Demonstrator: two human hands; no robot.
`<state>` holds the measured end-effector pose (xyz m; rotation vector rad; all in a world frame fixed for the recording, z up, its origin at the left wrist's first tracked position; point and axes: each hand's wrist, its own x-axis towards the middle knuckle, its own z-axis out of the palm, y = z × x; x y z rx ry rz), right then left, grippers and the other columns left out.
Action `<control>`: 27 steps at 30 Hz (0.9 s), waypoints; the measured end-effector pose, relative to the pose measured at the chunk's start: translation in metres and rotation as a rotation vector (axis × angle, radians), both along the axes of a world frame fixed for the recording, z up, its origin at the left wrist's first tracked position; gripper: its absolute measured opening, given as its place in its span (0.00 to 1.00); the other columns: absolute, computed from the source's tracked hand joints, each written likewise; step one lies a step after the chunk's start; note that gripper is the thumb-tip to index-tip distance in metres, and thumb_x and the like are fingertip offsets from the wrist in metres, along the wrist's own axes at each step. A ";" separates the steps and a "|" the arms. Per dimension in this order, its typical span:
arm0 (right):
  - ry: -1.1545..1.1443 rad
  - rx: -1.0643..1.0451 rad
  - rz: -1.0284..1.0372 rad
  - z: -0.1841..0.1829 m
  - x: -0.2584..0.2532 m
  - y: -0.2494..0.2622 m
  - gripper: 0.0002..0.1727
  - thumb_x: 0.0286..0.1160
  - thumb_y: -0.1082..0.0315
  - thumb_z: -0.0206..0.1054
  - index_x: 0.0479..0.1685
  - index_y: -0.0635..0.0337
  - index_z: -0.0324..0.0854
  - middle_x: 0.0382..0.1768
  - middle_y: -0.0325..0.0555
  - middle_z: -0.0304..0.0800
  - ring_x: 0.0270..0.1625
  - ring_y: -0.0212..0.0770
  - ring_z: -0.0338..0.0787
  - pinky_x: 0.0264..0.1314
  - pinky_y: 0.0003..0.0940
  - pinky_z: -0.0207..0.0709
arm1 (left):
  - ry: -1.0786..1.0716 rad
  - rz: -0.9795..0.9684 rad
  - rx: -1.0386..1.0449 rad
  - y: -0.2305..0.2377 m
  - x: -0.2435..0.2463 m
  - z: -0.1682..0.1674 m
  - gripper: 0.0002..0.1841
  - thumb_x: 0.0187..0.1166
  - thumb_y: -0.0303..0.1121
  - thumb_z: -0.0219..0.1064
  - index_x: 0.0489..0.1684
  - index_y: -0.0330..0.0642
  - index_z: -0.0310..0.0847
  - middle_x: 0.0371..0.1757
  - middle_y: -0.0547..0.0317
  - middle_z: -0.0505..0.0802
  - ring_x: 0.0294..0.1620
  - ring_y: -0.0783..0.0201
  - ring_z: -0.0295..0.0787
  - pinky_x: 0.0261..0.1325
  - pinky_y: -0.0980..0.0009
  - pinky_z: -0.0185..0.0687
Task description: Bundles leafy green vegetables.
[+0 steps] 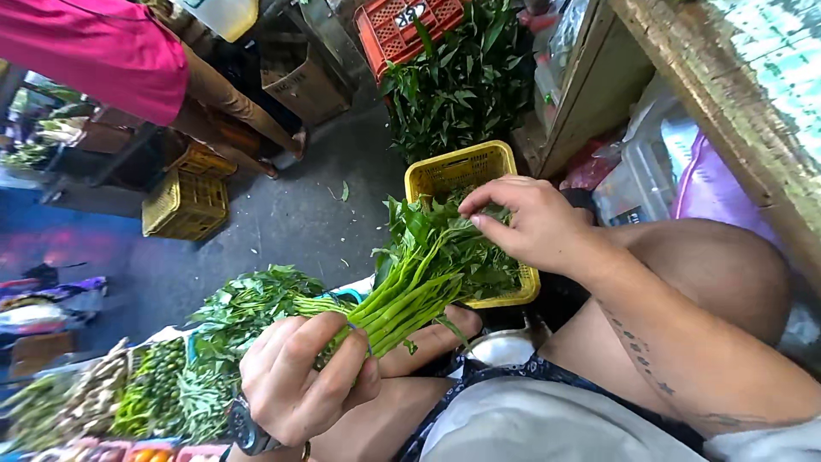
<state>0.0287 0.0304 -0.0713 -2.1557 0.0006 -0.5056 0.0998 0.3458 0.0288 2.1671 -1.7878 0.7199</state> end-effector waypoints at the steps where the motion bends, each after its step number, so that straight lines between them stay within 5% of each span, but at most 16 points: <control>1: -0.048 -0.075 0.008 -0.002 0.000 0.003 0.11 0.78 0.67 0.65 0.51 0.51 0.92 0.51 0.36 0.95 0.62 0.39 0.89 0.73 0.45 0.77 | -0.003 -0.006 0.008 -0.001 -0.001 0.001 0.14 0.88 0.48 0.58 0.47 0.47 0.78 0.46 0.51 0.85 0.40 0.55 0.82 0.40 0.64 0.76; 5: -0.193 -0.147 0.176 -0.007 0.000 0.021 0.11 0.77 0.69 0.67 0.47 0.49 0.94 0.50 0.34 0.96 0.61 0.39 0.90 0.69 0.41 0.81 | 0.011 -0.048 0.022 -0.006 -0.002 0.004 0.14 0.87 0.47 0.58 0.48 0.46 0.79 0.45 0.51 0.85 0.38 0.55 0.82 0.40 0.64 0.75; 11: -0.029 -0.257 0.317 -0.020 0.000 0.040 0.12 0.85 0.57 0.64 0.49 0.45 0.94 0.49 0.33 0.93 0.58 0.39 0.88 0.63 0.39 0.80 | 0.017 -0.079 0.048 -0.014 -0.003 0.005 0.14 0.87 0.47 0.59 0.48 0.47 0.78 0.45 0.51 0.85 0.36 0.55 0.80 0.38 0.63 0.74; 20: 0.231 -0.224 0.249 -0.012 -0.002 0.035 0.07 0.79 0.59 0.70 0.43 0.50 0.90 0.43 0.39 0.89 0.52 0.41 0.89 0.59 0.42 0.82 | 0.007 -0.093 0.064 -0.018 -0.003 0.001 0.14 0.87 0.47 0.59 0.46 0.46 0.78 0.43 0.51 0.84 0.35 0.55 0.79 0.37 0.63 0.73; 24: 0.193 -0.182 0.086 -0.014 0.000 0.043 0.04 0.70 0.63 0.71 0.36 0.52 0.89 0.38 0.40 0.88 0.46 0.42 0.89 0.54 0.43 0.82 | 0.015 -0.094 0.050 -0.020 -0.006 -0.004 0.14 0.87 0.47 0.60 0.44 0.45 0.78 0.42 0.50 0.85 0.33 0.55 0.79 0.35 0.64 0.72; 27: 0.128 0.005 -0.063 -0.011 0.002 0.032 0.06 0.75 0.65 0.70 0.40 0.55 0.90 0.42 0.44 0.90 0.41 0.41 0.90 0.44 0.42 0.86 | 0.023 -0.090 0.049 -0.017 -0.006 -0.006 0.15 0.87 0.48 0.59 0.45 0.45 0.78 0.42 0.50 0.85 0.34 0.55 0.79 0.36 0.63 0.73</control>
